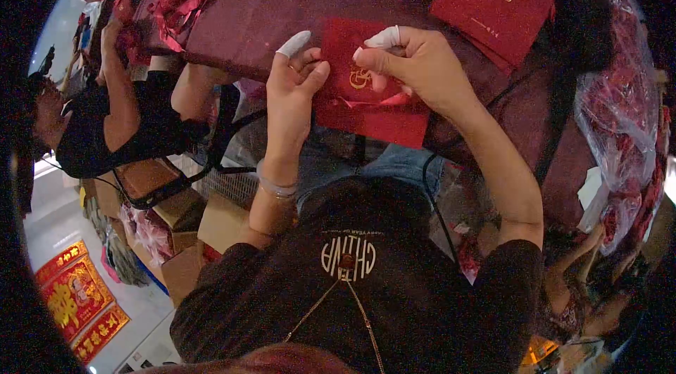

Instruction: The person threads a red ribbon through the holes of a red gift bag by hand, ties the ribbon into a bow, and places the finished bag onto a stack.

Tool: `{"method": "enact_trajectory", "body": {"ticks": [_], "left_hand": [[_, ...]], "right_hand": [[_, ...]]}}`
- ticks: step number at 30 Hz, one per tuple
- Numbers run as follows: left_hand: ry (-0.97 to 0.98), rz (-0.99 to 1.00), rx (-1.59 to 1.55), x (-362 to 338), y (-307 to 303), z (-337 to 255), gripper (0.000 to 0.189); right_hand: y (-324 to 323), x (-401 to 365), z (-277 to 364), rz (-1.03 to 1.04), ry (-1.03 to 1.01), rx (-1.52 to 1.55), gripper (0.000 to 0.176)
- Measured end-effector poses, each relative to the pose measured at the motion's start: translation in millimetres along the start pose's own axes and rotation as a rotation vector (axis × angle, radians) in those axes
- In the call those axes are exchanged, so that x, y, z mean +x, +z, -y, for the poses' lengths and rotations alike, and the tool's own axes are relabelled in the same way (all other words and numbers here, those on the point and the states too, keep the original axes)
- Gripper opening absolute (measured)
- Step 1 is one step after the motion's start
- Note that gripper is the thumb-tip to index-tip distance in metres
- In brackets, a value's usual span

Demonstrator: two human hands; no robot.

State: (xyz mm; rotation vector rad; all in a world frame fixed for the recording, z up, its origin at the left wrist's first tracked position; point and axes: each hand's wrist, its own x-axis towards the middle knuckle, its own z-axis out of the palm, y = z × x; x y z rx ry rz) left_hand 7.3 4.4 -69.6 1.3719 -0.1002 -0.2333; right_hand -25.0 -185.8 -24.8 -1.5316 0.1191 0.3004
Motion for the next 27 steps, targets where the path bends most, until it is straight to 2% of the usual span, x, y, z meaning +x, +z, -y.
{"method": "enact_trajectory", "body": {"ticks": [2,4,6,9,11,16,27], "left_hand": [[-0.018,-0.012,-0.031,-0.5,1.4,-0.5,0.049],[-0.035,-0.026,-0.062,-0.7,2.1,-1.0,0.048],[-0.119,-0.045,-0.231,-0.6,2.7,-1.4,0.048],[-0.130,-0.029,-0.250,0.4,1.7,-1.9,0.049],[-0.126,-0.020,-0.234,-0.2,1.3,-0.3,0.048],[-0.075,-0.016,-0.229,-1.2,3.2,2.7,0.047],[-0.112,-0.007,-0.373,0.1,0.5,2.7,0.050]], "right_hand": [[1.9,0.9,-1.0,-0.021,-0.025,-0.024,0.028],[4.7,4.4,-7.4,-0.055,-0.226,0.027,0.026],[4.5,4.4,-7.2,-0.029,-0.239,-0.030,0.024],[8.7,6.2,-14.9,-0.086,-0.230,-0.044,0.022],[6.8,11.3,-24.1,-0.143,-0.364,-0.198,0.020],[8.9,18.4,-20.0,-0.190,-0.348,-0.160,0.018],[25.7,25.2,-4.3,-0.284,-0.346,-0.282,0.017]]}}
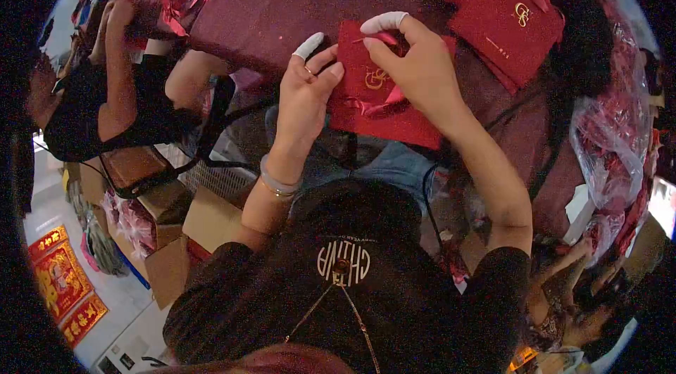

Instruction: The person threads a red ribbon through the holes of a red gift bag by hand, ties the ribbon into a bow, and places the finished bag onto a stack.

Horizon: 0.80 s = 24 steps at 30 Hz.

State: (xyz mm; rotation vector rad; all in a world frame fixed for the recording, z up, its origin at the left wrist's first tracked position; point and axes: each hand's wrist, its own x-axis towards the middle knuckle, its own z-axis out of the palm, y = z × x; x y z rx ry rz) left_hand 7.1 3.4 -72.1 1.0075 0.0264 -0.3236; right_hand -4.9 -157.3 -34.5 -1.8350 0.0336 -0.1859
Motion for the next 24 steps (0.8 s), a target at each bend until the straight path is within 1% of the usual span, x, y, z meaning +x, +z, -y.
{"method": "enact_trajectory", "body": {"ticks": [2,3,5,7,8,9,10,11,12,16,18,19,21,22,24], "left_hand": [[-0.009,-0.008,-0.003,-0.5,1.5,-3.6,0.051],[-0.024,-0.012,-0.003,-1.7,1.8,-4.5,0.052],[-0.012,-0.007,0.018,-2.8,1.5,-2.9,0.053],[-0.004,-0.002,0.035,-3.6,0.7,0.0,0.053],[0.033,0.042,0.021,-3.6,-0.1,1.1,0.055],[0.070,0.087,0.009,-3.5,-0.1,1.7,0.056],[0.069,0.089,0.009,-4.5,1.6,2.3,0.056],[0.108,0.091,0.056,-7.2,4.4,3.2,0.057],[0.148,0.093,0.102,-9.4,6.0,3.9,0.058],[0.193,0.096,0.202,-10.8,4.4,8.0,0.061],[0.178,0.080,0.213,-9.9,4.7,7.1,0.061],[0.179,0.081,0.213,-9.7,4.4,7.1,0.061],[0.162,0.066,0.234,-10.4,2.8,7.7,0.063],[0.159,0.065,0.236,-11.5,2.5,8.2,0.063],[0.167,0.084,0.151,-11.3,3.2,8.7,0.066]], "right_hand": [[2.5,0.9,-2.0,-0.019,-0.015,-0.109,0.016],[2.9,0.8,-3.2,-0.014,-0.015,-0.111,0.016],[2.3,1.1,-6.2,-0.027,-0.119,-0.161,0.017],[2.3,2.1,-11.4,-0.010,-0.121,-0.156,0.017],[2.5,2.0,-13.8,0.000,-0.124,-0.146,0.016],[3.6,0.9,-15.0,-0.001,-0.123,-0.147,0.016],[5.6,-0.3,-15.6,0.023,-0.067,-0.138,0.016],[7.2,-1.5,-15.7,0.047,-0.008,-0.129,0.016],[7.8,-2.1,-15.4,0.035,-0.074,-0.175,0.016],[8.2,-1.6,-17.2,0.016,-0.026,-0.112,0.016],[8.3,-0.3,-22.5,0.012,-0.168,-0.237,0.015],[8.3,-0.5,-22.0,0.011,-0.169,-0.237,0.015],[9.6,-1.9,-21.2,0.025,-0.247,-0.287,0.014],[10.1,-2.8,-22.3,0.026,-0.243,-0.285,0.014],[10.1,-1.9,-24.5,0.030,-0.325,-0.325,0.013]]}}
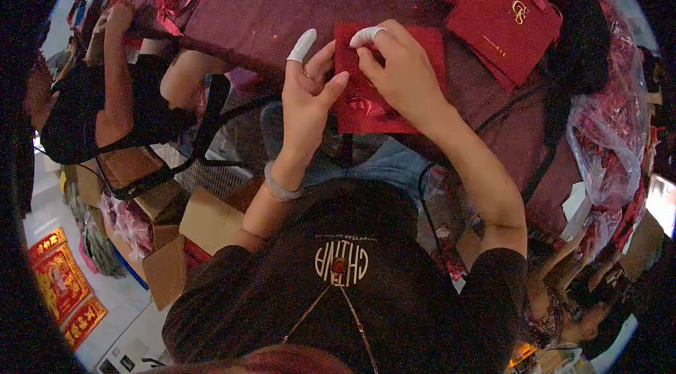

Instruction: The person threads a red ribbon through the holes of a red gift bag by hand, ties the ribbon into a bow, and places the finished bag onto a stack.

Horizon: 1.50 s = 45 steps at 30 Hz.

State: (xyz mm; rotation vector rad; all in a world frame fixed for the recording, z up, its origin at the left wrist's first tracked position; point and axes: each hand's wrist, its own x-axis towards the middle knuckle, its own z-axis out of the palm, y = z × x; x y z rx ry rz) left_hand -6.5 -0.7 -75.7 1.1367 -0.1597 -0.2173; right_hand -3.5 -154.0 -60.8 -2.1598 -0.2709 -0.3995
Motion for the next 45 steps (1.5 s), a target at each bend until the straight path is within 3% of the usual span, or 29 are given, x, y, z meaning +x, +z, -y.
{"method": "enact_trajectory", "body": {"ticks": [7,9,13,16,23,26,31,36,45], "left_hand": [[0.008,0.002,-0.015,-0.6,-1.1,5.4,0.071],[0.030,-0.017,-0.038,-0.4,1.0,4.4,0.073],[0.033,-0.014,-0.010,0.3,-0.7,2.5,0.074],[0.026,-0.022,-0.012,1.9,-2.7,0.2,0.074],[-0.036,-0.019,-0.083,4.6,-2.2,-1.7,0.071],[-0.055,-0.027,-0.103,6.4,-2.7,-1.6,0.070],[-0.103,-0.029,-0.135,8.7,-5.1,-6.3,0.060],[-0.137,-0.031,-0.129,9.8,-5.7,-7.6,0.060],[-0.030,0.073,-0.093,3.5,-5.9,-1.1,0.069]], "right_hand": [[1.9,1.0,5.1,0.020,0.062,0.000,0.012],[6.6,0.6,3.3,-0.048,-0.127,-0.189,0.011],[7.3,-0.7,3.9,-0.065,-0.236,-0.278,0.011],[-4.1,2.8,2.6,0.034,0.019,-0.038,0.011],[-9.2,3.0,-0.9,0.082,0.005,-0.015,0.012],[-13.4,3.0,-5.3,0.018,0.236,0.205,0.016],[-15.9,4.4,-0.1,0.008,0.357,0.313,0.019],[-9.3,4.4,-0.5,0.007,0.160,0.080,0.018],[-5.0,4.0,-0.2,0.050,0.053,-0.056,0.015]]}}
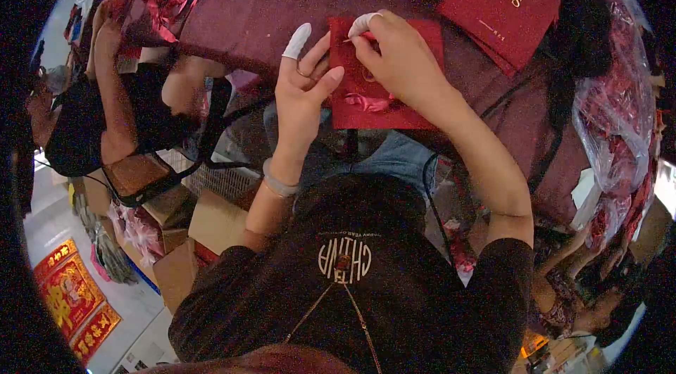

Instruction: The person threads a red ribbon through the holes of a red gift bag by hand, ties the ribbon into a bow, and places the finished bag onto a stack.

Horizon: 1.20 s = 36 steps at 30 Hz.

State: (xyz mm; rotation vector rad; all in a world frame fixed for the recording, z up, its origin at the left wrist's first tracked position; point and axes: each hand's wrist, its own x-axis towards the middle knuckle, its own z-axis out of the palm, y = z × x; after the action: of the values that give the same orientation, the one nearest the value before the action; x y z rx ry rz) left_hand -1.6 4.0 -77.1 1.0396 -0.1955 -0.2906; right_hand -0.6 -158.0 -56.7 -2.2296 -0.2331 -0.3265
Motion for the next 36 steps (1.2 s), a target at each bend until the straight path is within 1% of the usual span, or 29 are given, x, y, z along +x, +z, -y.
{"method": "enact_trajectory", "body": {"ticks": [1,3,4,6,8,10,12,16,19,21,22,24,25,27,28,30,32,34,35,36], "left_hand": [[0.005,0.008,-0.031,0.5,0.2,1.1,0.076],[0.001,0.028,-0.002,1.3,-7.2,4.5,0.079],[-0.005,0.049,0.028,1.9,-9.4,4.1,0.082],[-0.022,0.045,0.034,0.0,-10.5,1.9,0.084],[-0.042,0.045,0.038,-0.3,-10.6,0.7,0.086],[-0.017,0.031,-0.064,0.8,-10.3,1.6,0.086],[-0.030,0.030,-0.080,0.9,-10.7,1.5,0.087],[-0.045,0.034,-0.071,1.0,-12.4,-0.8,0.087],[-0.025,0.053,-0.052,1.1,-11.2,0.5,0.087],[-0.011,0.049,-0.023,1.8,-11.3,2.2,0.086],[0.006,0.038,0.005,2.4,-11.3,2.5,0.086],[-0.004,0.030,0.012,1.7,-9.8,0.3,0.086],[-0.014,0.018,0.017,1.6,-9.3,-0.6,0.086],[-0.012,0.012,-0.002,2.0,-9.0,-0.4,0.085],[-0.012,0.004,-0.024,2.2,-9.4,-0.8,0.085],[-0.008,0.006,-0.017,1.4,-8.5,-2.4,0.084],[-0.004,0.009,-0.015,0.9,-6.7,-3.9,0.082],[-0.066,-0.007,0.025,1.2,-6.0,-6.7,0.081],[-0.066,-0.006,0.027,1.3,-5.1,-8.9,0.081],[-0.096,-0.013,0.088,1.8,-4.1,-11.8,0.078]], "right_hand": [[0.6,0.1,0.7,0.001,-0.003,-0.001,0.015],[1.6,-0.2,2.6,-0.023,-0.135,-0.141,0.013],[2.1,0.6,2.6,-0.022,-0.139,-0.142,0.013],[3.8,0.5,2.4,-0.052,-0.245,-0.165,0.013],[5.2,1.0,-0.3,-0.048,-0.229,-0.136,0.013],[3.8,1.2,-1.0,-0.043,-0.208,-0.110,0.013],[1.5,2.1,0.5,0.014,-0.070,-0.003,0.013],[8.7,3.8,-1.9,-0.010,-0.034,0.028,0.015],[10.7,2.3,-1.2,-0.061,-0.075,0.000,0.014],[9.9,2.7,-2.0,-0.050,-0.311,-0.148,0.012],[7.9,3.0,-1.3,-0.053,-0.309,-0.150,0.012],[2.9,3.3,-0.2,0.044,-0.343,-0.231,0.011],[1.8,3.7,-1.8,0.041,-0.344,-0.232,0.011],[-0.7,4.9,-7.1,0.087,-0.281,-0.088,0.011],[-2.3,5.0,-9.2,0.085,-0.280,-0.087,0.011],[-6.0,4.6,-13.1,0.131,-0.162,0.066,0.011],[-5.6,5.1,-15.1,0.133,-0.156,0.062,0.012],[-4.5,4.6,-16.1,0.135,-0.152,0.060,0.012],[-4.0,3.7,-16.2,0.129,-0.136,0.066,0.013],[-3.7,3.2,-15.8,0.123,-0.121,0.072,0.013]]}}
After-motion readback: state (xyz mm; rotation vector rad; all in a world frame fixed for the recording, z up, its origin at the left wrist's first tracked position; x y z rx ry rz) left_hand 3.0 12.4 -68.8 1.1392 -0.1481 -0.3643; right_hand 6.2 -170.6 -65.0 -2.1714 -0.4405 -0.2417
